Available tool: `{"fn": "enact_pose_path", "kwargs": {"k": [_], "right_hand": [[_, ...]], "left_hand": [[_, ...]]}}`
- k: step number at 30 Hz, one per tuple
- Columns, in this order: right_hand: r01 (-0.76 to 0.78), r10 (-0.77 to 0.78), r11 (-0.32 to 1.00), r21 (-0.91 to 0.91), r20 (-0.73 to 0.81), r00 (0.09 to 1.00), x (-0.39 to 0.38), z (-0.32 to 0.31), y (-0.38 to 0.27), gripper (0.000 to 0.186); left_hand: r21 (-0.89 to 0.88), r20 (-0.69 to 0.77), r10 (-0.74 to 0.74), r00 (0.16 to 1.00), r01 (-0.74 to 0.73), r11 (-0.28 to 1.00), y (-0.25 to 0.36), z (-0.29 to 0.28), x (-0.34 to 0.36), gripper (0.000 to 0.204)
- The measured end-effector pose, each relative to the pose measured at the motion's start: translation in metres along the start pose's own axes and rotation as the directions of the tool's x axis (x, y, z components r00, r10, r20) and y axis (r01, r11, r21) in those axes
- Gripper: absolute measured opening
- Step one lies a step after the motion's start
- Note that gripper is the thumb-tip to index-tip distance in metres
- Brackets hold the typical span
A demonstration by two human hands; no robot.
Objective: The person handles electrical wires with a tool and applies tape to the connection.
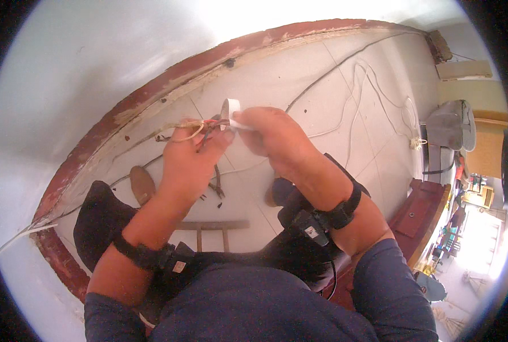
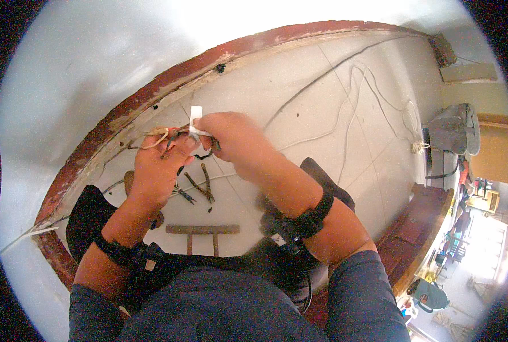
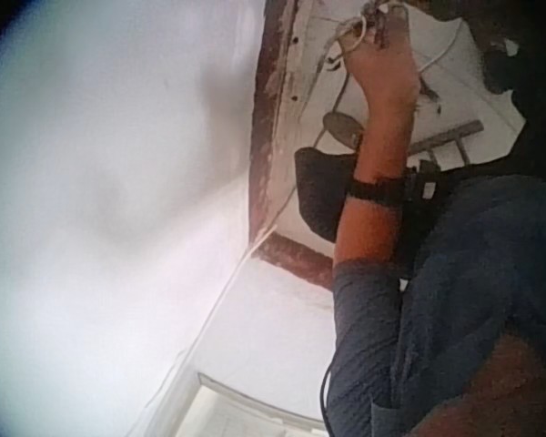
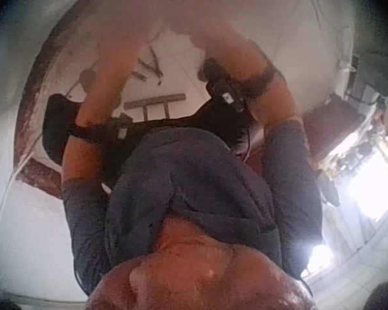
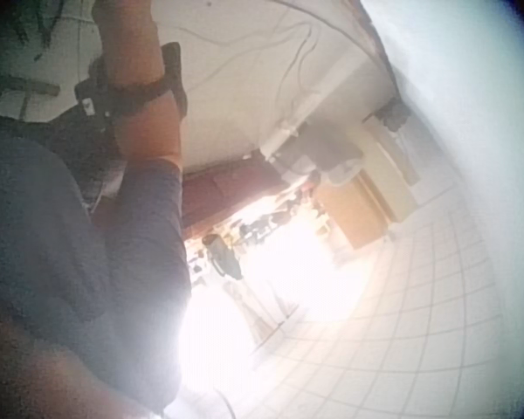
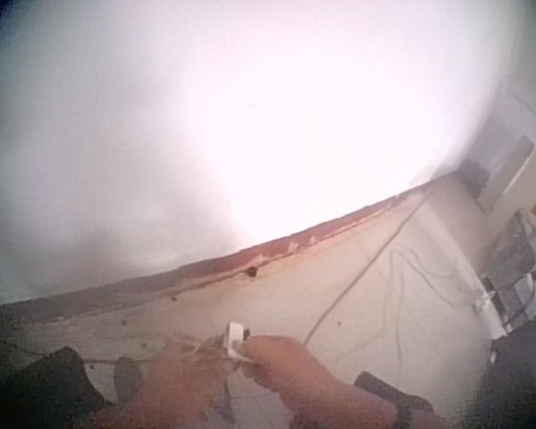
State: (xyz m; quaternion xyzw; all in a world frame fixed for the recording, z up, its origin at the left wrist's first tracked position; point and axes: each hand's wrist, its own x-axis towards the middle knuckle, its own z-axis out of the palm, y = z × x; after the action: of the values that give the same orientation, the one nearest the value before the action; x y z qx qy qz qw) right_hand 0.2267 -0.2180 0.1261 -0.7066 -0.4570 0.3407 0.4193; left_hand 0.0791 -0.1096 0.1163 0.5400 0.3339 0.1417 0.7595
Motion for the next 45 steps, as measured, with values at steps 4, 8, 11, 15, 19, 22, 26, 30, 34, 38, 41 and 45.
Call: {"fn": "enact_pose_path", "kwargs": {"k": [4,8,11,15,19,22,26,30,34,38,41,45], "right_hand": [[-0.220,0.263,0.863,0.454,-0.033,0.964,0.002,0.005,-0.013,0.018],[-0.375,0.485,0.533,0.758,0.089,0.870,0.003,0.000,-0.031,0.020],[-0.411,0.557,0.475,0.778,0.096,0.825,0.004,0.002,-0.030,0.023],[-0.426,0.488,0.629,0.650,0.096,0.868,0.007,-0.008,-0.021,0.033],[-0.320,0.338,0.932,0.169,-0.089,0.937,0.008,-0.019,-0.029,0.028],[-0.159,0.148,0.985,-0.060,-0.153,0.977,0.008,-0.019,-0.028,0.017],[0.054,-0.079,0.985,-0.166,-0.148,0.986,0.008,-0.019,-0.030,0.015],[0.204,-0.221,0.943,-0.264,-0.038,0.975,0.007,-0.020,-0.024,0.018],[0.200,-0.218,0.912,-0.359,-0.010,0.976,0.004,-0.018,-0.034,0.022],[0.129,-0.208,0.858,-0.497,-0.106,0.972,0.002,-0.006,-0.035,0.026],[0.088,-0.187,0.907,-0.412,-0.208,0.960,0.002,0.001,-0.031,0.028],[0.007,-0.094,0.956,-0.292,-0.284,0.954,0.004,-0.001,-0.028,0.033]], "left_hand": [[-0.043,-0.018,-0.056,0.998,0.055,0.998,-0.009,-0.003,0.001,0.035],[-0.104,0.078,0.042,0.996,-0.034,0.994,-0.013,-0.003,0.001,0.035],[-0.089,0.195,-0.027,0.980,0.045,0.995,-0.009,-0.004,0.003,0.032],[0.177,0.134,-0.087,0.987,0.062,0.982,0.008,-0.010,0.001,0.026],[0.174,0.172,-0.100,0.980,0.070,0.982,0.027,-0.023,0.000,0.029],[0.137,0.099,-0.161,0.982,0.147,0.980,0.041,-0.023,-0.002,0.027],[-0.034,0.121,-0.193,0.974,0.198,0.980,0.037,-0.030,0.003,0.029],[-0.345,0.321,-0.188,0.928,0.300,0.890,0.039,-0.038,0.004,0.029],[-0.468,0.329,-0.186,0.926,0.331,0.819,0.038,-0.037,0.006,0.028],[-0.401,0.309,-0.173,0.935,0.293,0.868,0.036,-0.032,0.006,0.025],[-0.300,0.303,-0.154,0.941,0.248,0.921,0.032,-0.033,0.008,0.025],[0.560,-0.021,0.291,0.956,-0.230,0.796,0.028,-0.026,0.012,0.033]]}}
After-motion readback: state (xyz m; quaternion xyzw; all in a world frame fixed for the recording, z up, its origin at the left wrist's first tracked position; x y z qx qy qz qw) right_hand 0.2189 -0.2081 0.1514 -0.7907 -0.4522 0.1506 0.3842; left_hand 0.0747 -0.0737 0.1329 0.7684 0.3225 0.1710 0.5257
